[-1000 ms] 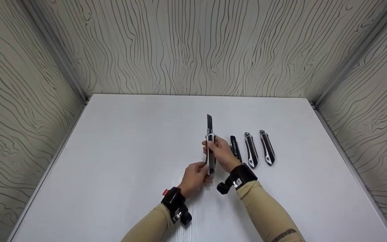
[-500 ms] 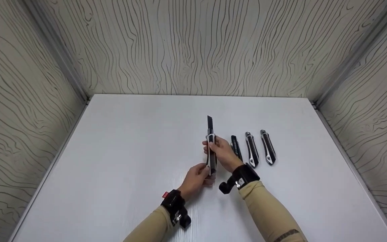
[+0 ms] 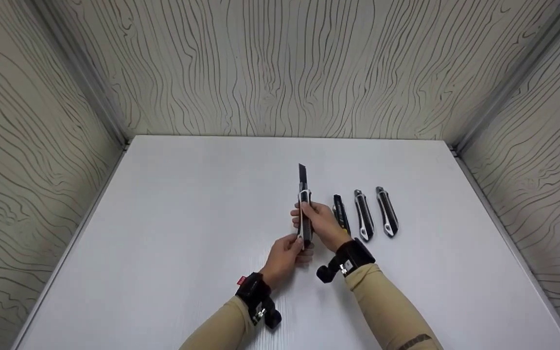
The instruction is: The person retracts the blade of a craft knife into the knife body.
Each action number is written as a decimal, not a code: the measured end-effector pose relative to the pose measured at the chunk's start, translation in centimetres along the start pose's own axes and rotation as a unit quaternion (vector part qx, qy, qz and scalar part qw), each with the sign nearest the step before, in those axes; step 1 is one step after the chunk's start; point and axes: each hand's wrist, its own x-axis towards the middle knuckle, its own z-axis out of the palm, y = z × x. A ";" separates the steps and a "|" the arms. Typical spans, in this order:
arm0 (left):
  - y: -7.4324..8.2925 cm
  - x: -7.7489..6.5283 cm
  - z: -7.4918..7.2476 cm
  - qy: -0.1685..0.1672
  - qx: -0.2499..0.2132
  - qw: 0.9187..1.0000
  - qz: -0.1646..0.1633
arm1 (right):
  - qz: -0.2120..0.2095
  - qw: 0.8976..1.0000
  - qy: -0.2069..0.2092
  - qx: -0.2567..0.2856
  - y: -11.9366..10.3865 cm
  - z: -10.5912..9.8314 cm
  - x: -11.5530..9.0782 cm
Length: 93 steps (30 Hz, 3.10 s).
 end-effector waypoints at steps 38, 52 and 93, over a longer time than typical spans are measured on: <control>0.0 0.2 0.1 0.029 0.035 0.999 0.005 | -0.005 0.999 0.033 -0.007 0.5 0.6 0.1; 0.2 0.4 0.1 0.035 0.027 0.999 0.000 | -0.008 1.000 0.018 -0.014 0.5 0.4 0.1; 0.2 0.5 -0.1 0.036 0.004 0.999 -0.025 | -0.023 0.999 -0.025 -0.037 0.4 0.1 -0.4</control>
